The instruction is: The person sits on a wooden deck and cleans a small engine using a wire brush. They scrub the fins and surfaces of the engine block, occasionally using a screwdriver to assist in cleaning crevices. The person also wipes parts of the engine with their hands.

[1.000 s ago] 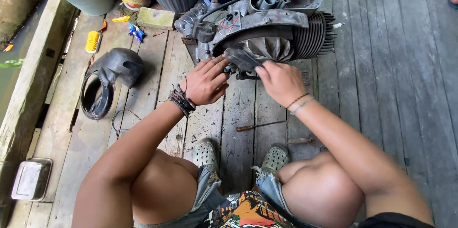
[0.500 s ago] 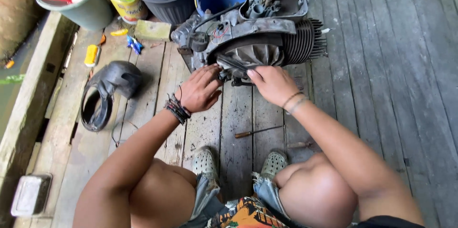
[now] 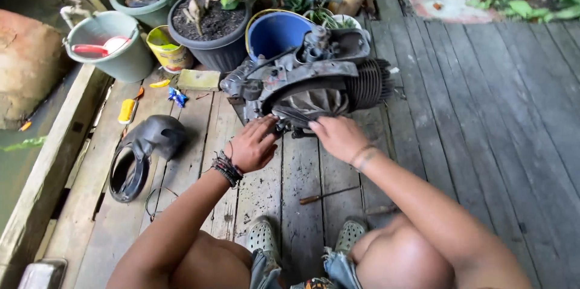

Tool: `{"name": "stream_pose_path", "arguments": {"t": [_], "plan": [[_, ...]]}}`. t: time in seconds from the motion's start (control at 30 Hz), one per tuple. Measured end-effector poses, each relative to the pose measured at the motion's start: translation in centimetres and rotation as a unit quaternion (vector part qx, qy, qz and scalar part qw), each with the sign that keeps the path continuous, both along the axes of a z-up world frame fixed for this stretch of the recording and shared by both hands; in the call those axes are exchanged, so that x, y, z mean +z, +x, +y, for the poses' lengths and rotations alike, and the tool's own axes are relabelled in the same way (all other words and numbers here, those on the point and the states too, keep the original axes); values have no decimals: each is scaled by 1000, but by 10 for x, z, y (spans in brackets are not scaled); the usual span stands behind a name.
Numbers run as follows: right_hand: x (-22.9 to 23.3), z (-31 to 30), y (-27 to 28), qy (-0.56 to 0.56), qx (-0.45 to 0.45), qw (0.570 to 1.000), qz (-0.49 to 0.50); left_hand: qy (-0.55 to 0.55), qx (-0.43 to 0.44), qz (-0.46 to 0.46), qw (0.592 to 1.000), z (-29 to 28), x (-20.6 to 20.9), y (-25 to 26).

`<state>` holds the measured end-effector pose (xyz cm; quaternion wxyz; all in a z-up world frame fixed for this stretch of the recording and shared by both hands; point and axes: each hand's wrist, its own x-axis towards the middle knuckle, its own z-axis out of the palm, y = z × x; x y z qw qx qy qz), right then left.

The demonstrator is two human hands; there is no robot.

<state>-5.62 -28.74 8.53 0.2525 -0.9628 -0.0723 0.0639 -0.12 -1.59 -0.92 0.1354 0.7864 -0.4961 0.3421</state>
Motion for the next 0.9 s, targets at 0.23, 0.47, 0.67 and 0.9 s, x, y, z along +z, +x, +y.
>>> {"name": "stream_pose_path", "arguments": {"t": [0.23,0.47,0.67,0.9], "plan": [[12,-14,-8,-35,-61,998,-3,-41,-3,11,999,-13,21,-2],[15,8,9,-90,-15,995,-48,-40,6,13,999,-17,18,5],[-19,-38,-13,-119,-25,991,-56,-57,8,16,998,-12,4,1],[-9,25,20,-113,17,988,-106,-37,14,25,999,-13,2,1]]}}
